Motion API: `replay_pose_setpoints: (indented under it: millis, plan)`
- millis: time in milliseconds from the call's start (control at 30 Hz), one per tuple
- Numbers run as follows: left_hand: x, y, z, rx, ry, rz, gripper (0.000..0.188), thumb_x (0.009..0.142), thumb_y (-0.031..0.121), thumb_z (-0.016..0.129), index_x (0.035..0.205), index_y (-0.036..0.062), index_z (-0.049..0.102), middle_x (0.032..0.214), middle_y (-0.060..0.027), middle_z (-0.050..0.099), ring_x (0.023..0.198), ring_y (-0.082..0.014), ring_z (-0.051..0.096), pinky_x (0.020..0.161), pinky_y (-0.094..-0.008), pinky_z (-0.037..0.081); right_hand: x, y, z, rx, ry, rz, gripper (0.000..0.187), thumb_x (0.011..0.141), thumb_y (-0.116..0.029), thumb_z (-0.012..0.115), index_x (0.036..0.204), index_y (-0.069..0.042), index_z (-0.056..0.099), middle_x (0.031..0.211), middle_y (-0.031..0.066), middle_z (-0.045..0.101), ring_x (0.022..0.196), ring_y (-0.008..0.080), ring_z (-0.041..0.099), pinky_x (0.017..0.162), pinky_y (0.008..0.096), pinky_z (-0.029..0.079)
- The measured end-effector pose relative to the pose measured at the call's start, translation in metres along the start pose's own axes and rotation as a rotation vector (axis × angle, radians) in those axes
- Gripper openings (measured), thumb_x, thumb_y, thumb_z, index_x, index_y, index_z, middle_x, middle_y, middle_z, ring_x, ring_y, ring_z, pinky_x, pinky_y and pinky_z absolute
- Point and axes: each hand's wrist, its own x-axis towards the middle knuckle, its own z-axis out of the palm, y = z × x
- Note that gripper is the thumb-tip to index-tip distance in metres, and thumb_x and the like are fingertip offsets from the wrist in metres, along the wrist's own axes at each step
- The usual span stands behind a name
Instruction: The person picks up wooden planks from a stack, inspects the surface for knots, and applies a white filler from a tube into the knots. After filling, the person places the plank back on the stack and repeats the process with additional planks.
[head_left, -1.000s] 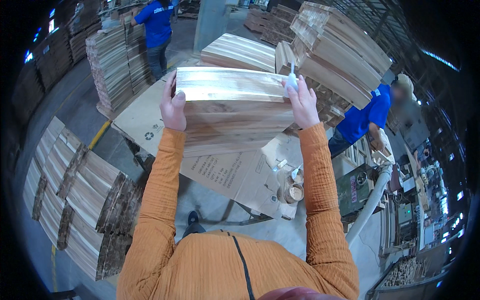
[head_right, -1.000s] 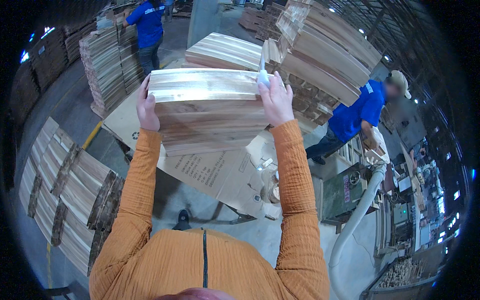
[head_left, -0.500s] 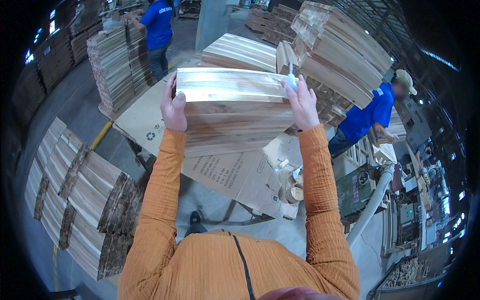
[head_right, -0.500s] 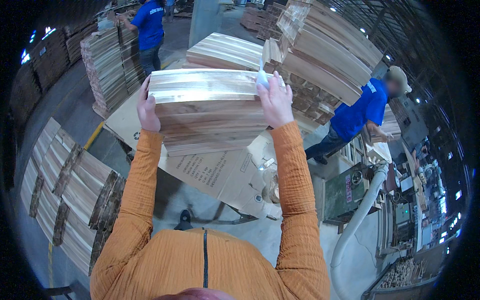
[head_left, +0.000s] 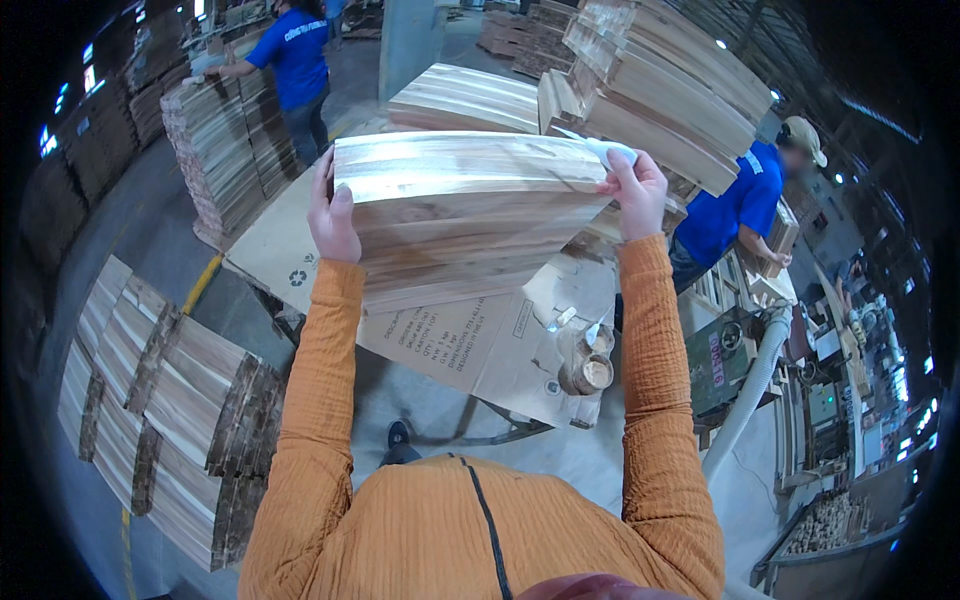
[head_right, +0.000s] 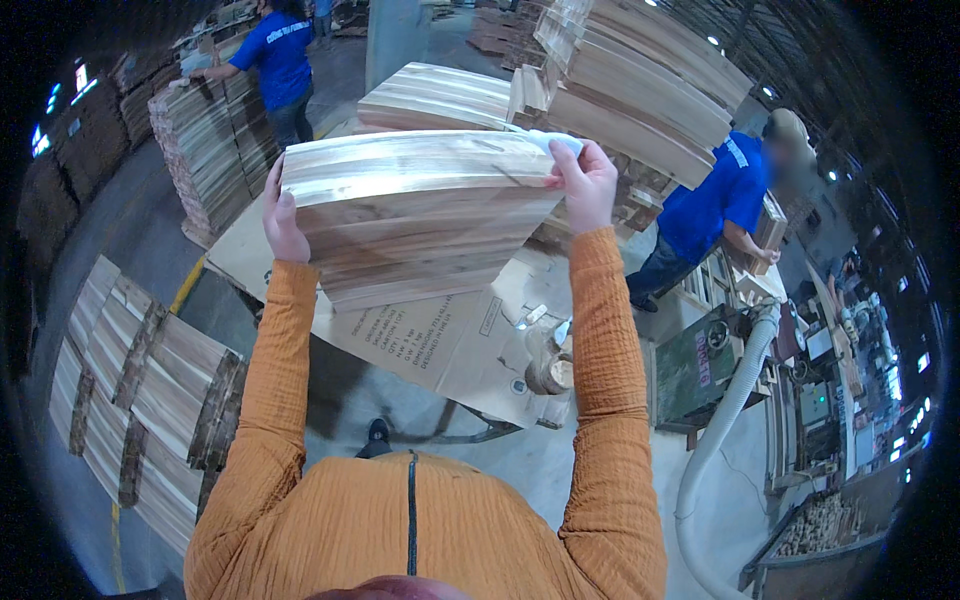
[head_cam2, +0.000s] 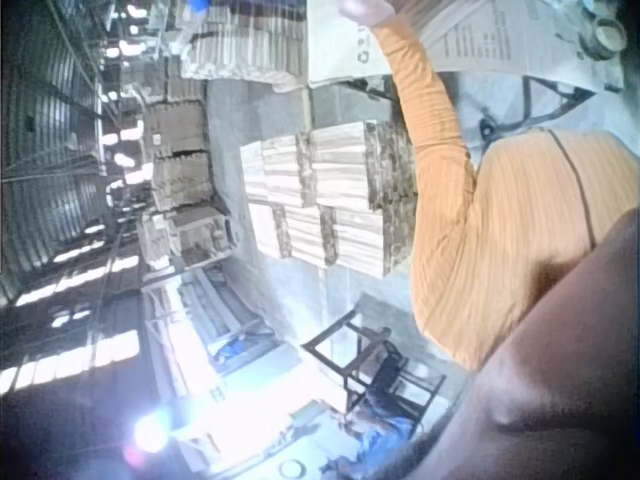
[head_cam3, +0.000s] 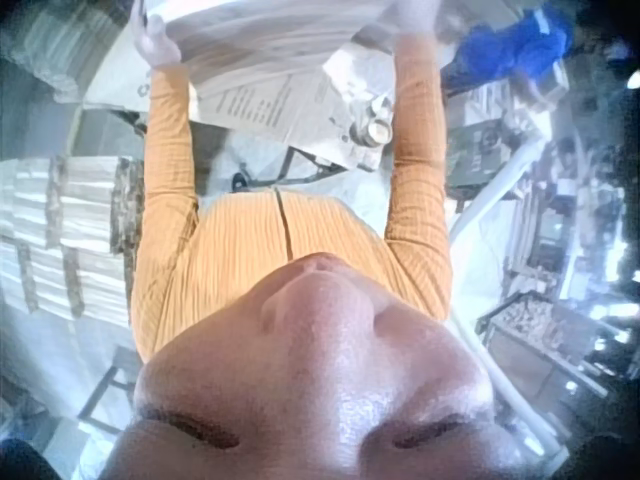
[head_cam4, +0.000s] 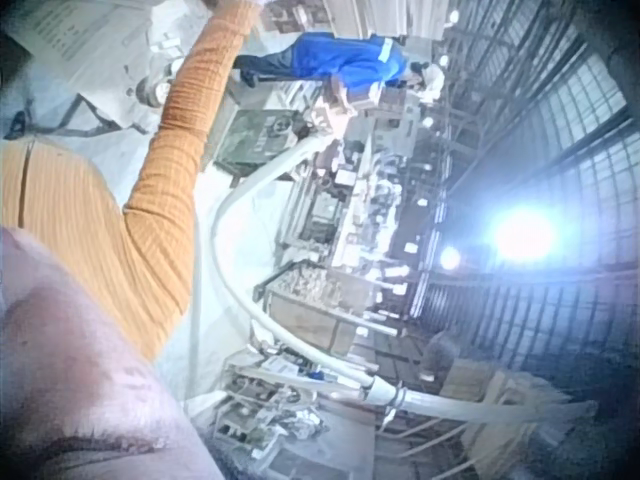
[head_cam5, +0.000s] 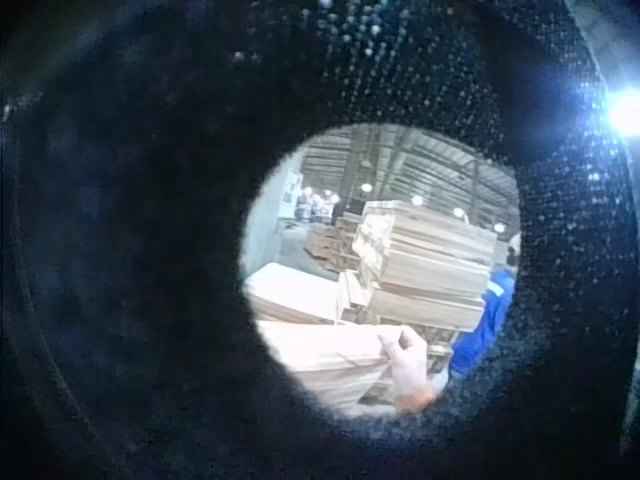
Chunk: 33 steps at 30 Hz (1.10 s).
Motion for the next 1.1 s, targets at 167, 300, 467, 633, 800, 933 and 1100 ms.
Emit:
replay_pose_setpoints:
  millis: [167,300,467,633,800,933,1100]
  plan:
    - [0.002,-0.003,-0.006,0.048,-0.029,0.044,0.064,0.087,0.037,0.043,0.132,-0.0077,0.038,0.129,-0.0175,0.048,0.120,-0.0236,0.045,0.103,-0.0334,0.031,0.004,0.007,0.028,0.097,0.107,-0.038,0.020,0.083,-0.020,0.068,0.082,-0.002,0.059,0.066,-0.0008,0.054,0.053,0.0039,0.049,0.045,0.0199,0.048]
    - [0.002,0.002,-0.002,0.065,-0.036,0.039,0.068,0.086,0.041,0.044,0.133,-0.0074,0.037,0.129,-0.0178,0.047,0.121,-0.0241,0.045,0.103,-0.0337,0.031,0.008,0.009,0.034,0.031,0.169,-0.016,0.021,0.081,-0.020,0.070,0.080,-0.002,0.059,0.068,0.0005,0.059,0.052,0.0030,0.051,0.043,0.0173,0.043]
    - [0.000,0.007,0.000,0.062,-0.018,0.021,0.070,0.086,0.044,0.045,0.133,-0.0076,0.036,0.129,-0.0186,0.047,0.121,-0.0247,0.044,0.102,-0.0339,0.032,0.007,0.012,0.035,0.023,0.154,-0.068,0.022,0.082,-0.020,0.070,0.077,-0.001,0.059,0.068,0.0006,0.059,0.053,0.0035,0.052,0.044,0.0178,0.044]
    - [-0.001,0.006,0.001,0.083,-0.012,0.037,0.072,0.086,0.045,0.044,0.132,-0.0090,0.037,0.129,-0.0197,0.047,0.122,-0.0257,0.044,0.103,-0.0343,0.031,0.006,0.012,0.033,0.027,0.130,-0.052,0.022,0.082,-0.019,0.069,0.077,0.000,0.060,0.068,0.0009,0.059,0.053,0.0043,0.053,0.046,0.0190,0.047]
    - [-0.001,0.003,-0.002,0.092,-0.010,0.043,0.072,0.086,0.046,0.043,0.132,-0.0094,0.037,0.129,-0.0199,0.047,0.121,-0.0259,0.045,0.103,-0.0343,0.031,0.006,0.013,0.036,0.022,0.128,-0.054,0.022,0.082,-0.019,0.069,0.077,0.000,0.059,0.068,0.0009,0.059,0.054,0.0044,0.053,0.047,0.0195,0.048]
    - [-0.001,0.005,0.002,0.109,-0.007,0.035,0.072,0.086,0.047,0.043,0.132,-0.0094,0.037,0.129,-0.0196,0.047,0.120,-0.0256,0.045,0.102,-0.0342,0.031,0.008,0.016,0.030,-0.060,0.122,-0.060,0.022,0.082,-0.020,0.069,0.078,0.000,0.060,0.069,0.0015,0.060,0.056,0.0047,0.055,0.048,0.0199,0.050]
    - [-0.001,0.007,0.001,0.090,-0.002,0.030,0.073,0.086,0.047,0.044,0.132,-0.0094,0.037,0.128,-0.0193,0.048,0.119,-0.0252,0.046,0.101,-0.0343,0.032,0.006,0.014,0.036,-0.001,0.134,-0.034,0.022,0.082,-0.020,0.069,0.076,0.000,0.060,0.068,0.0009,0.058,0.056,0.0048,0.054,0.049,0.0201,0.050]
